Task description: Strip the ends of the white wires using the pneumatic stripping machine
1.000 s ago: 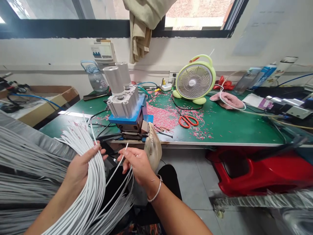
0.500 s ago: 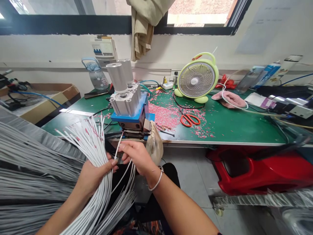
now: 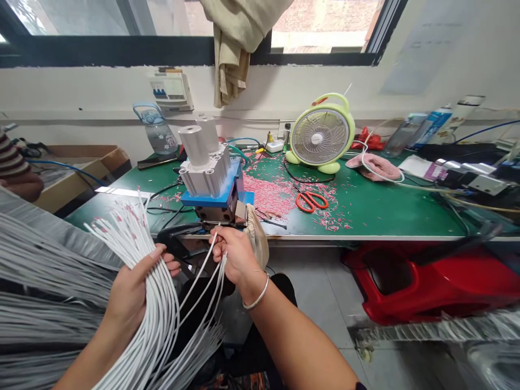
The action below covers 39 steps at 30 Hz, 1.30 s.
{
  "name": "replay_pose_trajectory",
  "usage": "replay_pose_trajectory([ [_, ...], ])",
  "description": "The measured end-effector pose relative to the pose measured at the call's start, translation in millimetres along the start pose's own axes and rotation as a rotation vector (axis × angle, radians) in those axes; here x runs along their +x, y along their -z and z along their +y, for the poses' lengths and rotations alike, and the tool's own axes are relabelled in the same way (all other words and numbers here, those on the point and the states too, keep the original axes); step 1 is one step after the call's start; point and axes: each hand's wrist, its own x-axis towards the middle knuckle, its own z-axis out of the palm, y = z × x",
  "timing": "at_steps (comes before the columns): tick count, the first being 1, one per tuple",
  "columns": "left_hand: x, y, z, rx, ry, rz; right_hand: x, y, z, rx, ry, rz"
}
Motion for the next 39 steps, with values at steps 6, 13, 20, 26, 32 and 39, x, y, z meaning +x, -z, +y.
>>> replay_pose_trajectory([
  [6, 0.2, 3.3, -13.0, 0.015, 0.118, -0.009, -10.7, 11.3, 6.9, -0.163, 0.085, -0.139],
  [13, -1.2, 7.0, -25.4, 0.097, 0.138, -0.125, -18.4, 15.0, 11.7, -0.324, 0.102, -0.187],
  [20, -0.4, 5.5, -30.9, 0.235, 0.004, -0.175, -21.7, 10.6, 15.8, -0.314, 0.08, -0.164],
  [26, 0.7, 3.1, -26.9, 0.279, -0.128, -0.138, -18.9, 3.2, 21.3, -0.414, 0.085, -0.121],
  [32, 6.4, -10.2, 1.0, 0.006, -0.115, 0.085, -5.9, -4.3, -2.5, -0.018, 0.028, 0.051],
  [39, 10.5, -7.8, 2.1, -0.023, -0.07, 0.06, -3.6, 1.0, -1.7, 0.004, 0.037, 0.033],
])
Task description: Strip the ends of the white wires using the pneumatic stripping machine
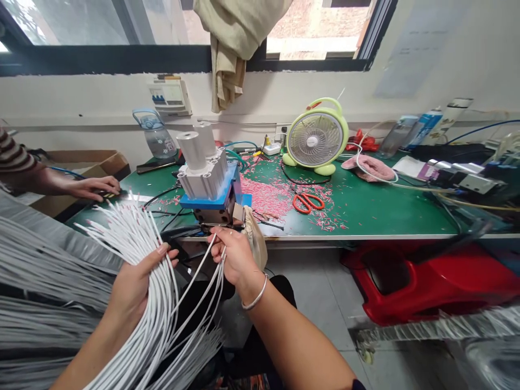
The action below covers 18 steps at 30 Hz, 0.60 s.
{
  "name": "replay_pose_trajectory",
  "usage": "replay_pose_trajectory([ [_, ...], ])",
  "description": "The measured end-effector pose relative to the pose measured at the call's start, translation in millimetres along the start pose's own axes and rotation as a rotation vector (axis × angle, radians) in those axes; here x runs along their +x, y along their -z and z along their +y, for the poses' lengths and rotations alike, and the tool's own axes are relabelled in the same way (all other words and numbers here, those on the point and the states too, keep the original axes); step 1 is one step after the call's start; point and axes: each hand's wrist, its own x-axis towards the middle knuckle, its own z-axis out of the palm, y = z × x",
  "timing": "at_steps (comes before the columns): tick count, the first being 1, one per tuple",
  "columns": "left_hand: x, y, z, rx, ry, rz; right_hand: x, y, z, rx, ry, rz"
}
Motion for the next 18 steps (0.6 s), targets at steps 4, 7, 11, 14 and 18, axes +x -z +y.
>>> replay_pose_trajectory([
  [4, -2.1, 7.6, -13.3, 0.016, 0.091, -0.076, -6.6, 10.6, 5.9, -0.116, 0.032, -0.155],
  [7, -6.1, 10.2, -22.7, 0.055, 0.137, -0.143, -13.6, 13.6, 8.2, -0.199, 0.044, -0.228],
  [11, -10.9, 10.4, -30.7, 0.261, 0.082, -0.264, -18.2, 10.3, 13.2, -0.264, 0.002, -0.224],
  [14, -11.3, 12.2, -32.7, 0.438, 0.037, -0.365, -16.8, 7.1, 17.6, -0.402, -0.031, -0.221],
  [18, -6.5, 15.1, -28.0, 0.315, 0.114, -0.272, -11.3, 4.1, 13.8, -0.221, -0.014, -0.134],
])
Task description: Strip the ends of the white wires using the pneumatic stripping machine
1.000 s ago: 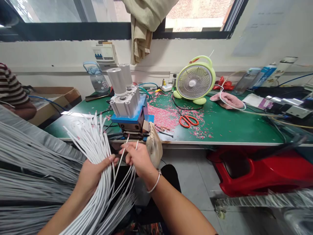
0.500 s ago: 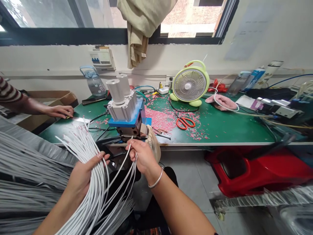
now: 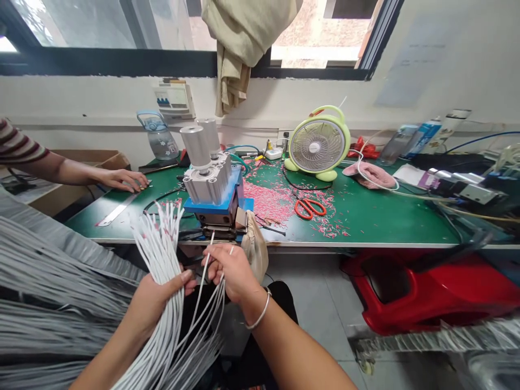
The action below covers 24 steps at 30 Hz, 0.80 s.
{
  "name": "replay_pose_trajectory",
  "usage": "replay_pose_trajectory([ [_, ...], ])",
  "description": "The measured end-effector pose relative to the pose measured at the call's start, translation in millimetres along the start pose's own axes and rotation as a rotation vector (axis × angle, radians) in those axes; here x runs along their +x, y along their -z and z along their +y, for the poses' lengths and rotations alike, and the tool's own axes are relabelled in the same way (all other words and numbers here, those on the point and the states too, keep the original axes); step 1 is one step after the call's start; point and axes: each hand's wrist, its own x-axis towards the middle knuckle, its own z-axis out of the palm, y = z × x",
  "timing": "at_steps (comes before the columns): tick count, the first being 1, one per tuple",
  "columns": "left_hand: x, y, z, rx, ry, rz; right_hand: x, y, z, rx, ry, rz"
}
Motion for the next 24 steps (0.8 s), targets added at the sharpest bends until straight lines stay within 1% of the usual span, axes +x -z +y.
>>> replay_pose_trajectory([
  [2, 2.3, 2.0, 6.7, -0.118, 0.022, 0.094, 3.0, -0.4, -6.7, 0.115, -0.02, 0.051],
  [4, 4.0, 2.9, 15.5, -0.198, 0.005, 0.164, 5.5, -1.4, -13.3, 0.196, -0.047, 0.104],
  [7, 4.3, 2.8, 26.0, -0.277, 0.004, 0.213, 7.4, -2.0, -17.1, 0.244, -0.052, 0.142],
  [10, 3.0, 2.3, 26.6, -0.321, 0.061, 0.234, 7.0, 1.8, -13.5, 0.192, 0.005, 0.112],
  [13, 1.9, 2.1, 18.2, -0.299, 0.122, 0.208, 5.6, 8.9, -9.7, 0.13, 0.037, 0.068],
  [16, 0.9, 2.5, 9.0, -0.248, 0.15, 0.126, 5.6, 14.6, -9.3, 0.137, 0.017, 0.032],
  [20, -1.1, 4.6, 5.5, -0.208, 0.13, 0.027, 5.8, 17.8, -9.2, 0.141, 0.024, -0.022],
  [24, -0.9, 7.2, 5.3, -0.154, 0.095, -0.034, 0.2, 17.1, -4.6, -0.033, 0.043, -0.08],
])
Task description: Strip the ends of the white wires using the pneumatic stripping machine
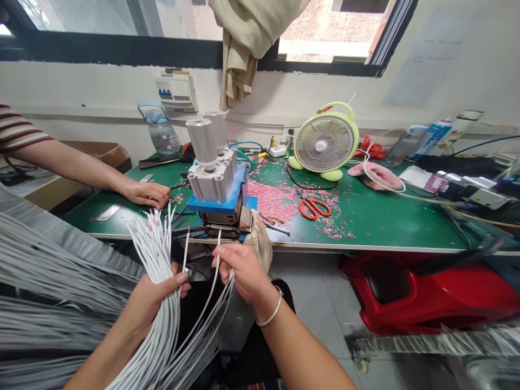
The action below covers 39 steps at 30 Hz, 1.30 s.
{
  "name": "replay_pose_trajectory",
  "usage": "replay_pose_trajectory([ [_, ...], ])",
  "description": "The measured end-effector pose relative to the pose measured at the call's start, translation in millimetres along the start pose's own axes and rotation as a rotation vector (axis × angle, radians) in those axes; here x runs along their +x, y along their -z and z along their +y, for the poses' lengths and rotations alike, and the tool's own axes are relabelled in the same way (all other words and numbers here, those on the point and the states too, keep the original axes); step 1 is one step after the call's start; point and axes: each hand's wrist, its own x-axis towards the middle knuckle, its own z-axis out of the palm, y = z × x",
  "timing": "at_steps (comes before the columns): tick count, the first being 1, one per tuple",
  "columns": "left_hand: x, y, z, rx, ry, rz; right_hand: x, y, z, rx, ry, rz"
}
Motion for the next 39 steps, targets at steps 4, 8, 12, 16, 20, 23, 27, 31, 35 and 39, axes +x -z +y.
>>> replay_pose_trajectory([
  [4, 2.4, -1.5, -5.1, 0.093, 0.002, -0.006, -5.5, -7.2, 8.0, -0.056, 0.057, 0.037],
  [8, 1.8, -5.0, -7.6, 0.228, -0.058, -0.056, -4.4, -16.4, 13.7, -0.191, -0.045, 0.043],
  [12, 0.3, -4.2, -0.3, 0.145, -0.05, -0.004, 0.0, -21.1, 8.9, -0.062, 0.008, 0.145],
  [16, 1.9, -3.8, 13.9, -0.059, -0.051, 0.151, 6.1, -20.2, -2.3, 0.145, -0.002, 0.2],
  [20, 3.5, -6.1, 25.7, -0.157, -0.11, 0.234, 11.3, -18.2, -8.1, 0.261, -0.012, 0.206],
  [23, 3.2, -5.8, 26.0, -0.217, -0.066, 0.226, 10.8, -16.1, -6.0, 0.208, 0.033, 0.212],
  [27, 2.6, -3.2, 15.7, -0.247, 0.041, 0.178, 1.1, -9.8, 0.3, 0.027, 0.072, 0.137],
  [31, 1.4, -5.0, 2.8, -0.13, 0.053, 0.131, -9.7, -4.2, 3.1, -0.114, 0.029, 0.036],
  [35, -0.1, -8.9, -6.0, -0.05, -0.026, 0.107, -11.4, -6.7, 5.5, -0.034, 0.0, 0.004],
  [39, -2.0, -8.2, -9.3, 0.227, -0.138, -0.002, -8.6, -16.0, 12.5, -0.19, -0.068, -0.02],
])
